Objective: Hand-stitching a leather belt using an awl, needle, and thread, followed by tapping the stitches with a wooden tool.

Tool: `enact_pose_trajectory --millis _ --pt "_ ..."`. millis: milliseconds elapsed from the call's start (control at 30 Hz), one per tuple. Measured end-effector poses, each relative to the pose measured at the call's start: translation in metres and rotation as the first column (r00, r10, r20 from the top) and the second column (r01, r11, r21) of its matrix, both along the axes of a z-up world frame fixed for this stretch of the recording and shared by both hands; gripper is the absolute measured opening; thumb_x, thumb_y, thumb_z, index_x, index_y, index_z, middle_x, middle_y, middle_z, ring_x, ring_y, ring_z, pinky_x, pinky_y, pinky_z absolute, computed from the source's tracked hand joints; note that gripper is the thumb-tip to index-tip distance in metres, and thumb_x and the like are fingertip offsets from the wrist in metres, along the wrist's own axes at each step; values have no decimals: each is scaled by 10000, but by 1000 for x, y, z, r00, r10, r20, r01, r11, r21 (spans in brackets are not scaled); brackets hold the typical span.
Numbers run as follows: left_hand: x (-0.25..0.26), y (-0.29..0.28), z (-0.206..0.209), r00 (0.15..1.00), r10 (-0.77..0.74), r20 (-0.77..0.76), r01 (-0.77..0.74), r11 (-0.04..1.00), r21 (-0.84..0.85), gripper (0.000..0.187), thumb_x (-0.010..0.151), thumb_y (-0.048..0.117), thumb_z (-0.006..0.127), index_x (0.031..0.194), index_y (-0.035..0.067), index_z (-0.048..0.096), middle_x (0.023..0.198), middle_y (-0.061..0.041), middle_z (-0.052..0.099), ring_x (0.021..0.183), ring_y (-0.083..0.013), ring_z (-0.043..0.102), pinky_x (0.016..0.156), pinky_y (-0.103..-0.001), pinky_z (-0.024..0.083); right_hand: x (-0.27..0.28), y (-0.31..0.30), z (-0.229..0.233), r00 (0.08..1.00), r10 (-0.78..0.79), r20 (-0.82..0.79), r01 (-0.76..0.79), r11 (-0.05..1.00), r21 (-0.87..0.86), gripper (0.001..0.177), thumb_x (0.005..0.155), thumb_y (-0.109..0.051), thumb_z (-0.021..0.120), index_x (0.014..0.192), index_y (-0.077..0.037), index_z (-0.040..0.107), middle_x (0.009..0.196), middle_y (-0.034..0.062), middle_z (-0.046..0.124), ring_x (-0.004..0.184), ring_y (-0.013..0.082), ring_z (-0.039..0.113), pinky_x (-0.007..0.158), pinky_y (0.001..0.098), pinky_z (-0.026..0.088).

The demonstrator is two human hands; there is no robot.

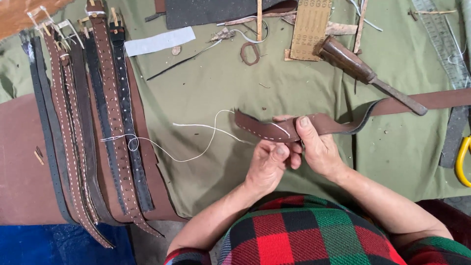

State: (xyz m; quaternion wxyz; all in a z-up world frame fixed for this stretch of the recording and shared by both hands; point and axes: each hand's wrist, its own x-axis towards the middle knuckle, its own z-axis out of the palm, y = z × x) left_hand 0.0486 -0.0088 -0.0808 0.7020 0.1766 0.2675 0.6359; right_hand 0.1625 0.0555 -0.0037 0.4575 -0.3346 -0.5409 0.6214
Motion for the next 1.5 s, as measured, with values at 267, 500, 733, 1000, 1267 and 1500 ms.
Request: enact_pose_trajectory --millis 267,500,733,1000,1267,1500 --pt "-7 23 18 887 116 -448 -91 993 76 302 1006 207 679 776 14 703 661 -174 688 538 -208 681 463 -267 540 -4 3 -4 999 -31 42 28 997 77 465 1071 -215 391 1123 123 707 505 135 600 423 179 656 409 287 588" --pt "-4 23 0 849 144 -508 -118 990 83 356 1066 291 617 837 31 698 715 -122 685 629 -162 677 503 -254 589 -7 3 -16 997 -74 -3 74 997 14 479 1089 -234 372 1202 119 675 540 115 536 487 160 588 438 315 598" --pt "2 24 -16 798 149 -584 -112 989 99 415 1096 281 552 778 41 666 666 -111 658 563 -154 650 473 -231 565 -10 13 -16 988 -128 87 106 970 219 483 1066 -214 367 1109 118 716 490 125 559 499 217 641 606 394 608" --pt "6 26 -10 776 180 -605 -155 983 93 436 1092 274 547 741 43 660 597 -80 630 490 -113 600 437 -203 530 -11 25 -24 978 -163 133 102 921 375 478 1079 -207 361 1065 78 744 740 178 691 804 327 722 888 528 597" --pt "5 31 -1 790 206 -578 -176 978 109 458 1093 262 538 711 36 649 545 -76 595 438 -113 581 406 -197 512 -9 24 -37 971 -183 156 110 914 391 502 1073 -233 352 1071 59 760 879 213 750 908 388 751 887 500 590" --pt "5 33 4 799 181 -573 -159 983 89 463 1084 275 556 712 18 655 554 -103 598 441 -132 580 410 -215 519 -9 25 -32 973 -185 136 119 912 394 482 1063 -219 357 1043 49 757 725 128 698 738 282 734 875 462 596"
